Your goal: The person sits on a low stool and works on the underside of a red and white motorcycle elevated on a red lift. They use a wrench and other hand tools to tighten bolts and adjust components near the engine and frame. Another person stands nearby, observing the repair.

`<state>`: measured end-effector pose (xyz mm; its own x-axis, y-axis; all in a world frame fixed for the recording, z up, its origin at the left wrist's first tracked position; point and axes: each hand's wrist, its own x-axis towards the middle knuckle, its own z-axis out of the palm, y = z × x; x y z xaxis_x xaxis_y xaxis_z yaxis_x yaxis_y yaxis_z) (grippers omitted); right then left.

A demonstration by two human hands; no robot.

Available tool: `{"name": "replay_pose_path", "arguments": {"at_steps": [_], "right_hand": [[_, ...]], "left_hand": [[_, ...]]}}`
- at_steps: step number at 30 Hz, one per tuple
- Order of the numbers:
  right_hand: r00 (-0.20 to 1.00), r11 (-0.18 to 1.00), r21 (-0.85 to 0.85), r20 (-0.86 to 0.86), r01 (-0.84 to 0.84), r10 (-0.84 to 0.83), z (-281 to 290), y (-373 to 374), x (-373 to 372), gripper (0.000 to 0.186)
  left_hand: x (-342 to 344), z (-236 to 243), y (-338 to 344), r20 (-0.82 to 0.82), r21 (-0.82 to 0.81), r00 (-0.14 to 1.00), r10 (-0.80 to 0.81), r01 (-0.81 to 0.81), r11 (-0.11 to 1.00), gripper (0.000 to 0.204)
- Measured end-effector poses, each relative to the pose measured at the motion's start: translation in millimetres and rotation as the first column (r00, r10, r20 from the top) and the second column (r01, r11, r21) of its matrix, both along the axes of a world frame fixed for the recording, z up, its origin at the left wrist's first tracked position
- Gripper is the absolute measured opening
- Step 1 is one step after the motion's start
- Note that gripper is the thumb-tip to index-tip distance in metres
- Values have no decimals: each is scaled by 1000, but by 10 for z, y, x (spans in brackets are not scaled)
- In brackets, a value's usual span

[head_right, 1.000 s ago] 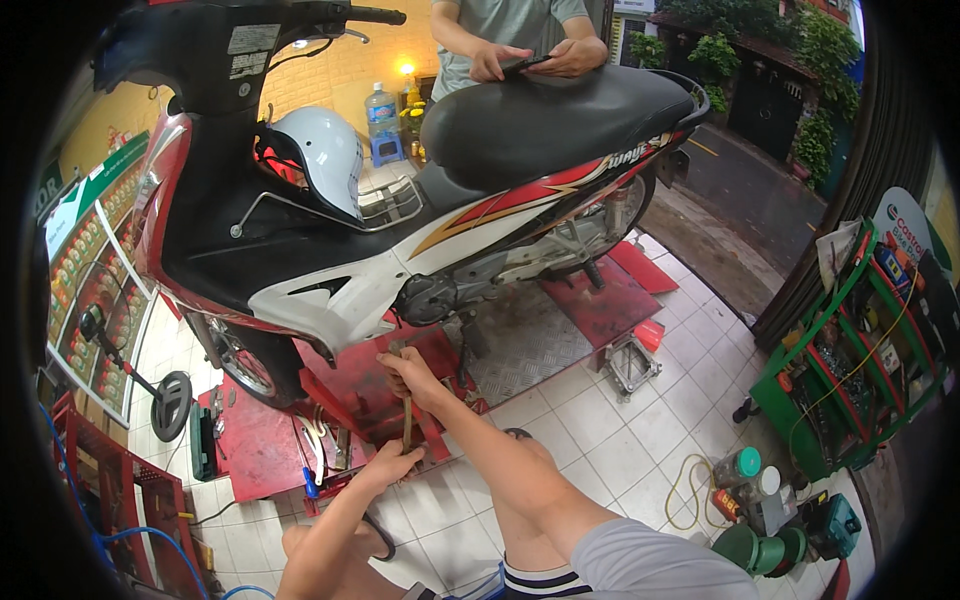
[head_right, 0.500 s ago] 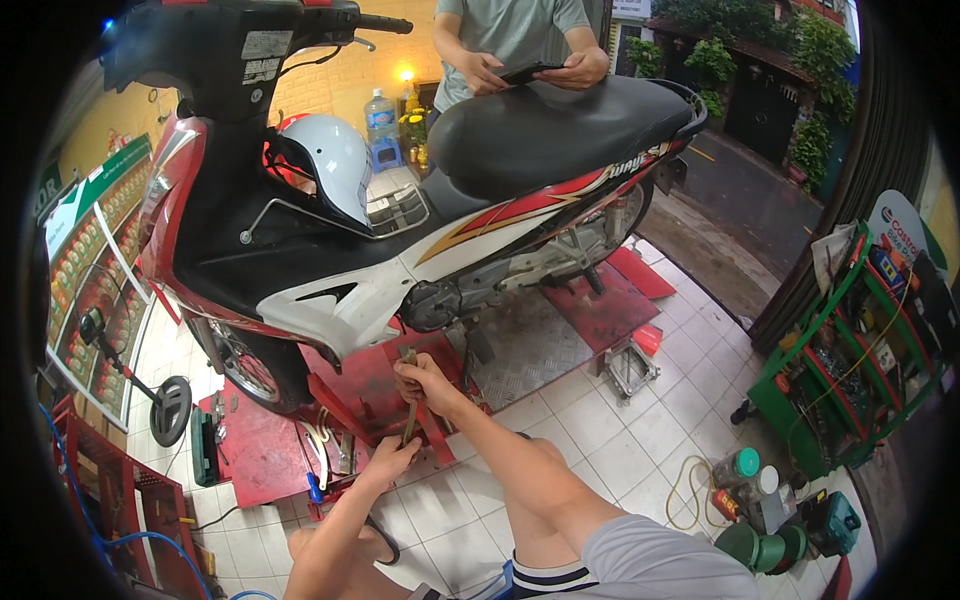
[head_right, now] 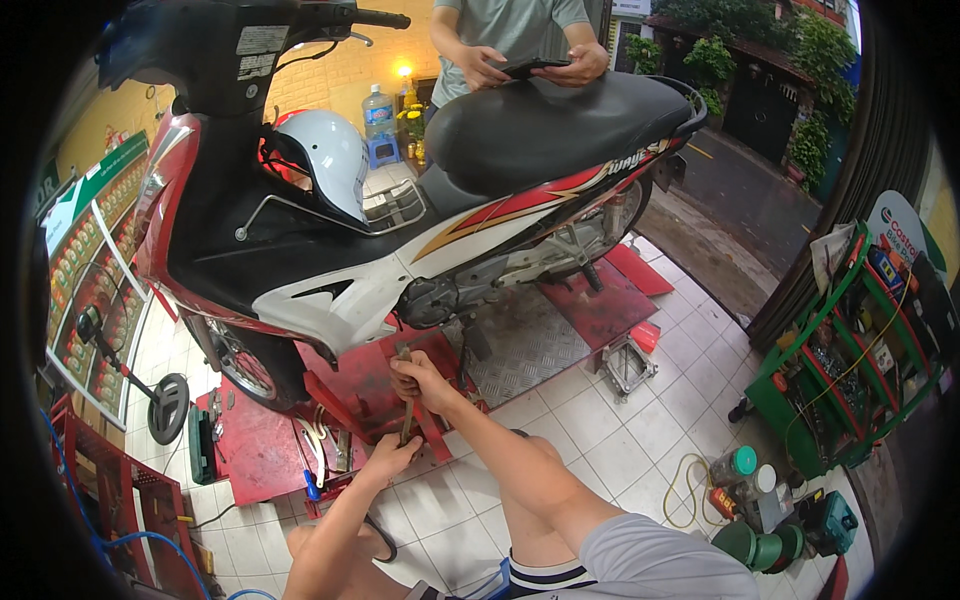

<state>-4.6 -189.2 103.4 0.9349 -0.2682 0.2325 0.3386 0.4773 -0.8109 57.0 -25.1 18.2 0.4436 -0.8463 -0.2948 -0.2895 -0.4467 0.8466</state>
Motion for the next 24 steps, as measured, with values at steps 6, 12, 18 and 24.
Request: {"name": "replay_pose_path", "arguments": {"at_steps": [6, 12, 18, 24], "right_hand": [[1000, 1000, 5, 12, 20, -20, 12, 16, -13, 42], [1000, 1000, 1, 17, -2, 2, 41, 0, -39, 43], [999, 1000, 14, 32, -8, 8, 50, 41, -29, 41], [999, 999, 24, 41, -26, 25, 26, 36, -1, 40]], "left_hand": [[-36, 68, 1, 7, 7, 1000, 5, -5, 1000, 42], [-95, 157, -9, 6, 26, 1000, 18, -18, 999, 42], [-85, 169, 25, 64, 14, 998, -6, 5, 1000, 42], [-75, 189, 18, 90, 46, 996, -8, 3, 999, 42]]}}
